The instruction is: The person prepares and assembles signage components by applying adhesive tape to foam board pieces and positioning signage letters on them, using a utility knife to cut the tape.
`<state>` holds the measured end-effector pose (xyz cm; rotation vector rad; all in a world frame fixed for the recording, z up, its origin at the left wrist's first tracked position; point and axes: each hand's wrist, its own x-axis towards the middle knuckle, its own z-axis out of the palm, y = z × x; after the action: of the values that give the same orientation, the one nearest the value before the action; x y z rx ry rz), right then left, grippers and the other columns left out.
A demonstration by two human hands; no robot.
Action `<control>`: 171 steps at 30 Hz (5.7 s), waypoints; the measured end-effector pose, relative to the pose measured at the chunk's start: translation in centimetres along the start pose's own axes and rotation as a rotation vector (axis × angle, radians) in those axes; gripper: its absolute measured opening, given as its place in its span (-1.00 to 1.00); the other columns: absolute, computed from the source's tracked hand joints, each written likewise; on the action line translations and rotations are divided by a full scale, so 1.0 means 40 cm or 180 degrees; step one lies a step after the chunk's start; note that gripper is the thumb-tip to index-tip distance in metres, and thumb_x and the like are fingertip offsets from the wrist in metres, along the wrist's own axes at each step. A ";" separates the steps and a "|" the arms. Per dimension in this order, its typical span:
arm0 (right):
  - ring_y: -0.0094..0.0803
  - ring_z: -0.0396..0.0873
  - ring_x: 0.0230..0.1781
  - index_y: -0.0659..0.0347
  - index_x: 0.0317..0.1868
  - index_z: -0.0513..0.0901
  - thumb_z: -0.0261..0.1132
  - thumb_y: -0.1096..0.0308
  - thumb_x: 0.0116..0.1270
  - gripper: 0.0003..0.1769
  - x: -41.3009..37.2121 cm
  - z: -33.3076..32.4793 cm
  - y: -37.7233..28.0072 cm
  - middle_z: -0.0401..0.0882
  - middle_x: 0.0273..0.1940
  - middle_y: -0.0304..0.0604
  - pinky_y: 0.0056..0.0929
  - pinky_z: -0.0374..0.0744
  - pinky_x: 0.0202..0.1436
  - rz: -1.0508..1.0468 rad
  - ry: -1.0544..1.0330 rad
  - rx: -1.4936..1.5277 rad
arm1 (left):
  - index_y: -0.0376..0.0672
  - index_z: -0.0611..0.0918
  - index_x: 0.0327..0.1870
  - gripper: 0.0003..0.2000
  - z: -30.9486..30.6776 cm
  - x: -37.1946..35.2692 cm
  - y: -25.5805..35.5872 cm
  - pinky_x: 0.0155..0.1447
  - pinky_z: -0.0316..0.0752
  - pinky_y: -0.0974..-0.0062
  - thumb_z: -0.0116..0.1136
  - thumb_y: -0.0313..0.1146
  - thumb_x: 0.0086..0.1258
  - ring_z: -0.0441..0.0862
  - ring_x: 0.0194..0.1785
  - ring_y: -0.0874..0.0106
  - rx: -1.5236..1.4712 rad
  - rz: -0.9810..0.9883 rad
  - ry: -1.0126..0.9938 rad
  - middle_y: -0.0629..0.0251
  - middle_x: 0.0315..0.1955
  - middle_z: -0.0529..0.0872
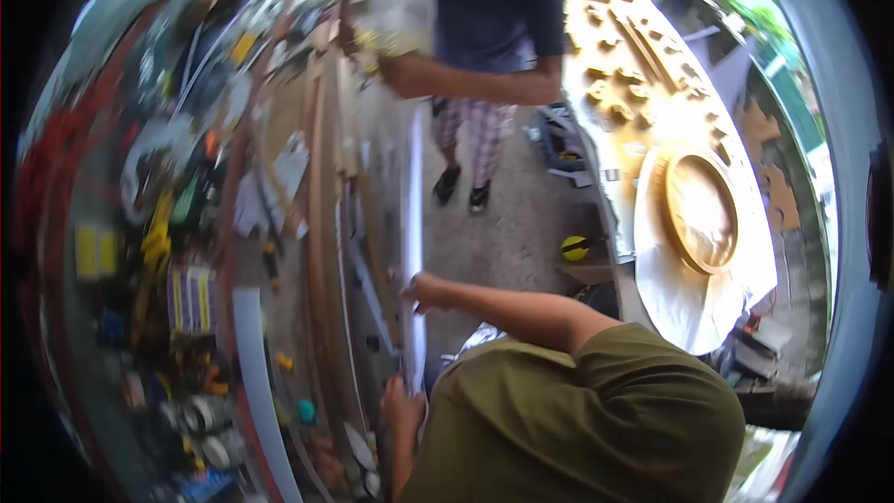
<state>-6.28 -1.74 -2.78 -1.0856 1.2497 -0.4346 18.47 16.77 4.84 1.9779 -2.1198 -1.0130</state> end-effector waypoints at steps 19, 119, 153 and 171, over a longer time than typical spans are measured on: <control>-0.10 0.72 -0.39 0.28 -0.12 0.75 0.20 0.17 0.51 -0.66 0.101 -0.065 0.065 0.76 -0.30 0.06 -0.14 0.65 -0.24 -0.1405 -0.1115 -0.1783 | -0.14 0.37 0.49 -0.34 -0.061 0.449 0.290 0.37 0.50 0.09 0.31 -0.31 0.36 0.53 0.37 -0.05 -0.0184 0.0166 -0.0366 -0.06 0.36 0.52; 0.12 0.61 0.14 0.24 0.44 0.44 0.27 0.20 0.51 -0.42 0.182 -0.665 -0.599 0.59 0.15 0.17 -0.03 0.58 0.24 -0.0288 -0.1204 -0.1626 | -0.34 0.54 0.31 -0.62 -0.459 1.266 -0.012 0.20 0.52 0.37 0.17 -0.42 0.54 0.69 0.09 0.30 -0.1549 -0.1040 0.1538 0.10 0.01 0.73; -0.13 0.68 0.13 0.47 0.45 0.32 0.41 -0.19 0.39 -0.03 0.146 -0.826 -0.317 0.69 0.00 0.21 -0.25 0.68 0.15 0.0818 -0.0153 -0.0431 | -0.07 0.56 0.30 -0.50 -0.107 0.901 0.060 0.44 0.27 0.03 0.37 -0.33 0.31 0.41 0.36 0.02 -0.0270 -0.1343 0.1686 0.11 0.21 0.50; -0.28 0.63 0.05 0.35 0.11 0.69 0.11 -0.32 0.56 -0.24 0.220 -0.845 -0.165 0.68 -0.06 -0.08 -0.34 0.57 0.18 0.0698 -0.0182 -0.0699 | -0.18 0.61 0.24 -0.60 -0.010 0.828 0.027 0.25 0.53 0.23 0.33 -0.33 0.41 0.65 0.12 0.13 -0.1218 -0.1983 0.0910 0.05 0.10 0.67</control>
<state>-32.32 -25.77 0.26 -1.1212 1.3711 -0.1003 12.12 -13.63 -6.74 2.4249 -1.0801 -1.0184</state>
